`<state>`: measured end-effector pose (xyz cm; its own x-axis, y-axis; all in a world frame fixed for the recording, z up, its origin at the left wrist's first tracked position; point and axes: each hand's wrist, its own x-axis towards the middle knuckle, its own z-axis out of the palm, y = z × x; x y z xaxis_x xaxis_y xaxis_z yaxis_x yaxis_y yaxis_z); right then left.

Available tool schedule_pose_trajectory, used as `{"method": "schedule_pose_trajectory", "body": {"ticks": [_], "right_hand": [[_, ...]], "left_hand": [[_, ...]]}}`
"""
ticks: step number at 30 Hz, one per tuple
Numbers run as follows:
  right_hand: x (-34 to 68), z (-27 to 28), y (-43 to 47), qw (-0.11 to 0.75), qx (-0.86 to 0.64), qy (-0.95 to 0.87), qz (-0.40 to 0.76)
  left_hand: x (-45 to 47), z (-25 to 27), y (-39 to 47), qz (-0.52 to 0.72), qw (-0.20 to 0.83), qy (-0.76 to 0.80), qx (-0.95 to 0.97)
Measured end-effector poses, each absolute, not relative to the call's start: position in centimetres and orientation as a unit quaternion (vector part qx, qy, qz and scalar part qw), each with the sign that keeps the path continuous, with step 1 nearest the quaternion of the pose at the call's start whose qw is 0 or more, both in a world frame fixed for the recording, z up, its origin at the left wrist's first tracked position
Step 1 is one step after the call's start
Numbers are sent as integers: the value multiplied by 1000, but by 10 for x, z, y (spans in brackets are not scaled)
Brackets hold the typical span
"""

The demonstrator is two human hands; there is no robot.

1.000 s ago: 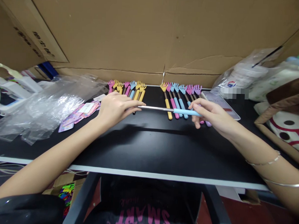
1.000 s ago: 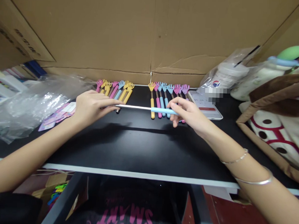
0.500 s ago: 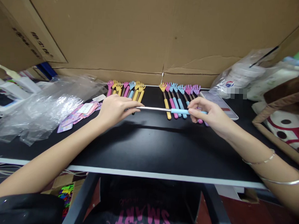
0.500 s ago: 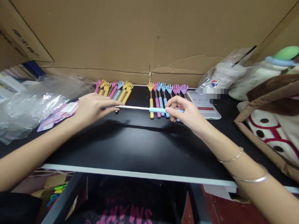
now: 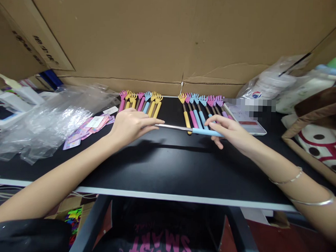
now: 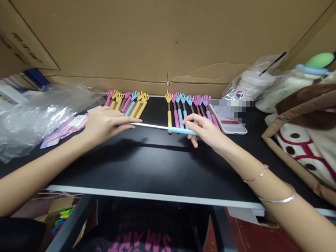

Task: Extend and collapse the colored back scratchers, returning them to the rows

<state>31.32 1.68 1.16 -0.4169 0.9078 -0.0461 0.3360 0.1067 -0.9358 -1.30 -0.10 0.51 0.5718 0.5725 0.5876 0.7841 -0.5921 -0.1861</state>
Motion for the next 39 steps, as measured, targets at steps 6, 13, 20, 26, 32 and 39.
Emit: {"method": "schedule_pose_trajectory", "body": {"ticks": [6, 13, 20, 26, 32, 39], "right_hand": [[308, 11, 17, 335, -460, -690, 447], [314, 19, 18, 358, -454, -675, 458], [313, 19, 16, 381, -477, -677, 412], [311, 11, 16, 391, -467, -692, 387], [311, 10, 16, 360, -449, -691, 437], [312, 10, 16, 324, -445, -675, 491]], "left_hand": [[-10, 2, -1, -235, 190, -415, -858], [-12, 1, 3, -237, 56, -448, -860], [-14, 4, 4, -238, 48, -471, -848], [-13, 4, 0, -238, 153, -443, -851], [-13, 5, -2, -253, 204, -412, -851], [-14, 6, -2, -247, 208, -413, -852]]}}
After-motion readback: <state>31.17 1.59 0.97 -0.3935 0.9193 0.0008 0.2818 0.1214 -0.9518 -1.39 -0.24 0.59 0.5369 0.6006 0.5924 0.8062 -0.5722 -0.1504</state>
